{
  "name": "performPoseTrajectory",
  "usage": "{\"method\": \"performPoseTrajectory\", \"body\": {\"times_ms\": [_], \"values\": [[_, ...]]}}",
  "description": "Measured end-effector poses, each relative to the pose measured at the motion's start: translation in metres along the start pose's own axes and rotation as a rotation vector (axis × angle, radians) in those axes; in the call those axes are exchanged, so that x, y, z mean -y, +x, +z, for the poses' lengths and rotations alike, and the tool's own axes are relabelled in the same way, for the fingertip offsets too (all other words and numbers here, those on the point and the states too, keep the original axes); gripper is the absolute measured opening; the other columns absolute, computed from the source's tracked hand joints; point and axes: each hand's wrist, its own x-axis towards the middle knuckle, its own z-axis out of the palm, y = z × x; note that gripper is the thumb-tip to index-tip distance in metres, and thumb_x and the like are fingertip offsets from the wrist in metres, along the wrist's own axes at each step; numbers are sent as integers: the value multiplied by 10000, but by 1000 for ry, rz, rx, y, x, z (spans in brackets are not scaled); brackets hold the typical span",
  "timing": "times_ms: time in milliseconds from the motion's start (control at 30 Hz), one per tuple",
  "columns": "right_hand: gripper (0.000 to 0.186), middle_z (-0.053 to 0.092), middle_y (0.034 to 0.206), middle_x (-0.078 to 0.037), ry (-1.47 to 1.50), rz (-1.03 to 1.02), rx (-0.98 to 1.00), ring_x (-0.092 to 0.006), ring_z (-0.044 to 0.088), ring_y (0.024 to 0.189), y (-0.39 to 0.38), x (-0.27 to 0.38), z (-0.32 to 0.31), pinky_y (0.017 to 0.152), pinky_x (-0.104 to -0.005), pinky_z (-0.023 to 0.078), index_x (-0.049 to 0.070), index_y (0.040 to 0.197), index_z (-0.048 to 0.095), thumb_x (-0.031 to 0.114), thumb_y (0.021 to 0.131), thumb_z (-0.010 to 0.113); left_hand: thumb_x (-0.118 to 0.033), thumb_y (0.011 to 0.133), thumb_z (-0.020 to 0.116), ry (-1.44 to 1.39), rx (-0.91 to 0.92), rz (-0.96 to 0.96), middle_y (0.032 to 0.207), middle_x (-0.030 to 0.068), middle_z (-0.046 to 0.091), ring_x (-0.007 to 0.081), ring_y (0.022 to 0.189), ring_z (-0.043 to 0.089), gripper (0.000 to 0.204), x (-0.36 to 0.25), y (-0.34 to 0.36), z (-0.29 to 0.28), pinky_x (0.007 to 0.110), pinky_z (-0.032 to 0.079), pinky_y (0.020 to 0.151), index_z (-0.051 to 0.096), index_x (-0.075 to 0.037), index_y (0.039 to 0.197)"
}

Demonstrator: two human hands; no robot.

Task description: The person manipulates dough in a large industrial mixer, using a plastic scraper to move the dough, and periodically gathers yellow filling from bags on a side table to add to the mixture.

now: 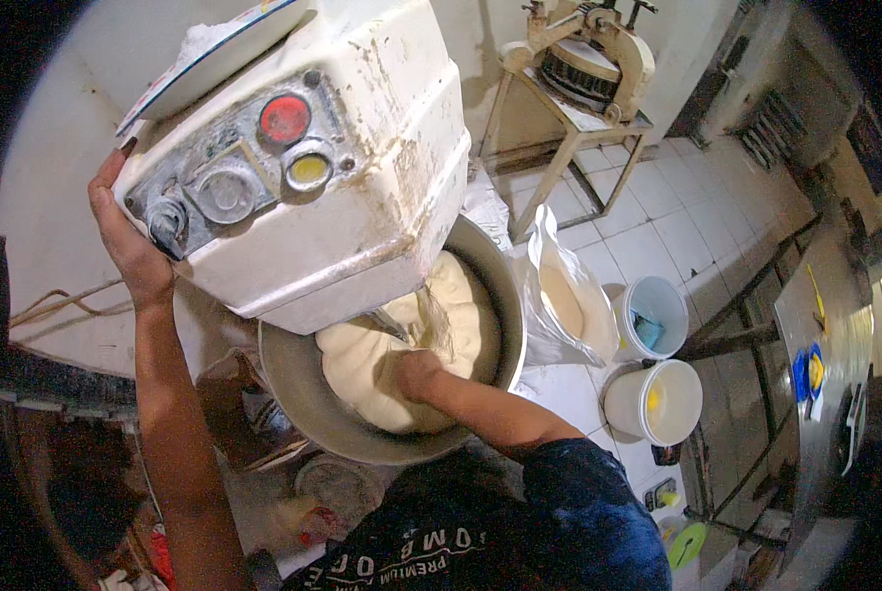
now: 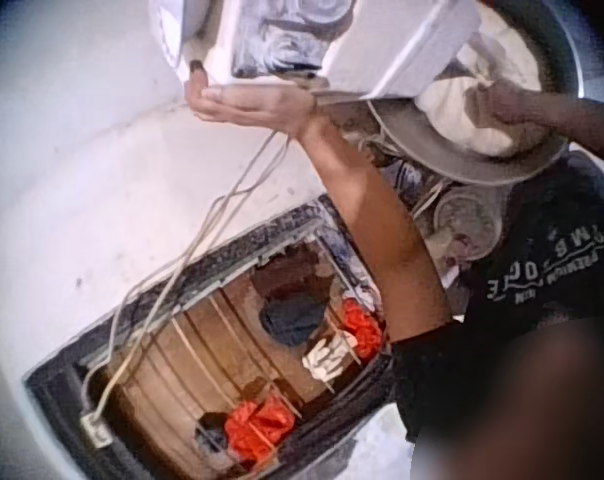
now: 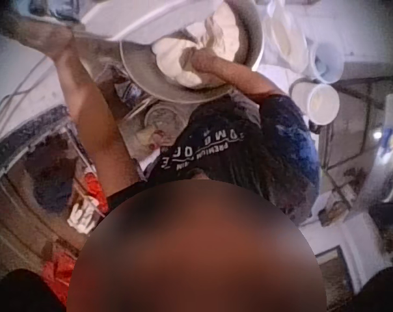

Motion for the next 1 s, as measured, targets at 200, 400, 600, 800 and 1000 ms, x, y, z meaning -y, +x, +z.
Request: {"method": "performPoseTrajectory", "body": {"times_ms": [200,400,600,800,1000], "values": [[413,465,1259,-231,-3,31,-134,-246,605,981,49,9,5,785,-324,485,-73,1216,466,133,868,383,-310,931,225,-114,27,-66,1133,164,488,231,1060,460,445,-7,0,0,347,341,945,446,24,1124],[420,502,1240,-183,132,76,-49,-232,600,988,51,10,14,827,-332,467,-55,1214,469,163,856,436,-341,933,228,-47,67,-74,1161,165,476,234,1075,462,455,-10,-5,-2,347,357,947,415,13,1148],[351,591,1056,-208,263,-37,-96,-288,608,946,62,-49,67,794,-397,491,15,982,638,277,837,457,-327,935,219,-116,38,-99,1178,164,475,235,1090,461,438,-11,-3,5,360,362,953,414,4,1146],[415,615,904,-241,499,56,-229,-331,602,927,69,-8,22,938,-572,299,-7,902,639,347,834,434,-340,945,222,-354,-42,-235,1187,162,474,240,1092,462,426,-12,-5,8,369,364,961,418,-15,1137],[389,618,831,-217,626,198,-492,-292,627,851,113,30,55,1025,-510,253,-51,951,593,287,799,474,-340,945,209,-270,3,-170,1172,161,482,235,1074,470,433,-14,-4,8,362,377,949,414,-11,1138]]}}
